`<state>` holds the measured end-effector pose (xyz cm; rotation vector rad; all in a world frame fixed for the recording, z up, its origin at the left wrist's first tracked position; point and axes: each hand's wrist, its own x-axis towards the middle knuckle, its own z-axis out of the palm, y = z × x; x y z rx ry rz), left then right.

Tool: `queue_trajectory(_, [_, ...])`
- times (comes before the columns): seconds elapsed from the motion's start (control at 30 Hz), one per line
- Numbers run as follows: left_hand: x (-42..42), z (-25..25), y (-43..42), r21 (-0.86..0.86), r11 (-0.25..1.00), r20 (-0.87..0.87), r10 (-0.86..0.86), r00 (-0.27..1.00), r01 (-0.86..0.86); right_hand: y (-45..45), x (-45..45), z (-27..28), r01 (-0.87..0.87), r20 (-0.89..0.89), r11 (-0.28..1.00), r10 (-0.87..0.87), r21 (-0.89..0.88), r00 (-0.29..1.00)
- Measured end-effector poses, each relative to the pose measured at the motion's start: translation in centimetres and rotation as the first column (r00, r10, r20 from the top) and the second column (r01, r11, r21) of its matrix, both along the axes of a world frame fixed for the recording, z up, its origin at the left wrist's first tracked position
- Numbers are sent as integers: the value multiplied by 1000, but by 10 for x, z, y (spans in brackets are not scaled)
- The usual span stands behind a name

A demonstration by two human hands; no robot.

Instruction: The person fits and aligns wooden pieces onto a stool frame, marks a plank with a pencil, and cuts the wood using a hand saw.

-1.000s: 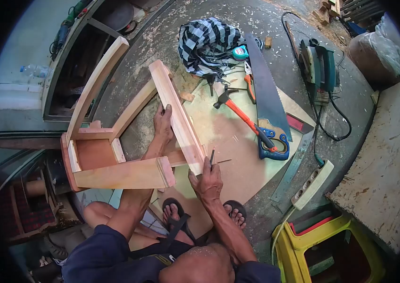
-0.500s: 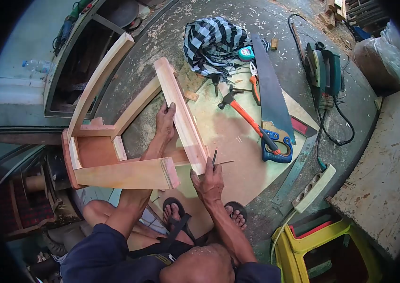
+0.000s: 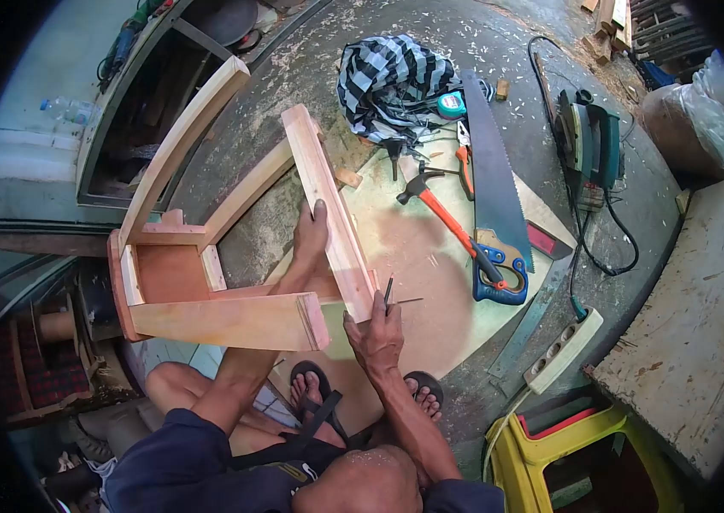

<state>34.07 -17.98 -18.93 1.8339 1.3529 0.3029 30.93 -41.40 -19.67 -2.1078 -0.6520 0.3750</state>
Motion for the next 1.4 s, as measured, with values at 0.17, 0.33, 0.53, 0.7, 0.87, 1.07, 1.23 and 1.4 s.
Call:
queue_trajectory(0.17, [-5,-9,-34,0,990,-22,141,990,-141,-1,0,1,-14,5,1000,14,-11,1000])
queue_trajectory(0.33, [-8,-16,-31,-24,990,69,143,987,-141,-1,0,-3,-21,-32,1000,20,-16,999])
queue_trajectory(0.53, [-13,-32,-26,-85,989,250,135,959,-117,-2,1,-2,-26,-42,999,27,24,999])
queue_trajectory(0.7, [-14,-33,-28,-80,983,147,175,974,-165,-5,-2,6,-19,-89,1000,21,21,996])
queue_trajectory(0.87, [-16,-41,-24,-117,987,446,148,883,-107,-14,-6,-1,-27,-120,998,33,50,992])
queue_trajectory(1.07, [-21,-46,-19,-231,969,449,186,874,-88,-14,-8,-5,-14,-123,997,23,76,992])
queue_trajectory(1.23, [-23,-57,-15,-276,959,480,202,854,-71,-14,-4,-2,-15,-89,995,24,96,996])
queue_trajectory(1.4, [-19,-52,-18,-277,957,480,215,850,-85,-14,-2,-2,-11,-100,996,20,88,995])
